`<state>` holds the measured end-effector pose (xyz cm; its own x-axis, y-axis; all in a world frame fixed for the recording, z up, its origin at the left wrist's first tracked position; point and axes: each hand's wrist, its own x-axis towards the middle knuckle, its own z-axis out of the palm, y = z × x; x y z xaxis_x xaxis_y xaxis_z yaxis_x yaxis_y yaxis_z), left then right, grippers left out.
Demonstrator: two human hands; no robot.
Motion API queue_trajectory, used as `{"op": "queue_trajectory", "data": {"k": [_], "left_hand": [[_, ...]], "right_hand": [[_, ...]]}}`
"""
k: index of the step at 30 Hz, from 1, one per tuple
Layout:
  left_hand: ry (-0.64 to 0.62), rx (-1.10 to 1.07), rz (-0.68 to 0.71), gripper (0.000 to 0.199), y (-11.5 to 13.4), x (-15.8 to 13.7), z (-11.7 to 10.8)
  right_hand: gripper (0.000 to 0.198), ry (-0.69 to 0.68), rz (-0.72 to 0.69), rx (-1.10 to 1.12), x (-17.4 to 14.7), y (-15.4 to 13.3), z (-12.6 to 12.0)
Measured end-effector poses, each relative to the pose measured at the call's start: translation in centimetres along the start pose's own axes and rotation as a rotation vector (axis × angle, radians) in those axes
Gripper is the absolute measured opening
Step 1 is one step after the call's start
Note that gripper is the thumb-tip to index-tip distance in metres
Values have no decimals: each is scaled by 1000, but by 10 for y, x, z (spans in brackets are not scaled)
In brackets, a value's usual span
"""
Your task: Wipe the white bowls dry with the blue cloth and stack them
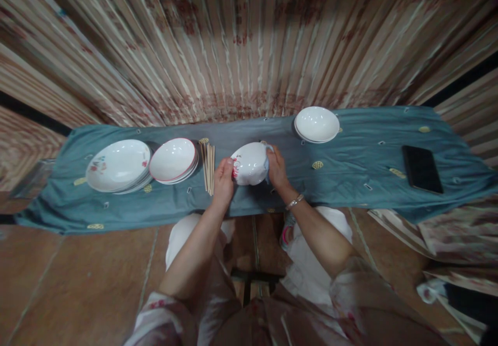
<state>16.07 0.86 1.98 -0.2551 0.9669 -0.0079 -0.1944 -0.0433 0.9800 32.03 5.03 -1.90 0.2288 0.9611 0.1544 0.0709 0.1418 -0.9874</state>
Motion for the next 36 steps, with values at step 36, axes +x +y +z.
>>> {"op": "queue_trajectory", "data": {"k": [36], "left_hand": [[-49,29,-41,44,-22,1,-5]], "right_hand": [[50,42,-347,-205,11,-18,-10]]}}
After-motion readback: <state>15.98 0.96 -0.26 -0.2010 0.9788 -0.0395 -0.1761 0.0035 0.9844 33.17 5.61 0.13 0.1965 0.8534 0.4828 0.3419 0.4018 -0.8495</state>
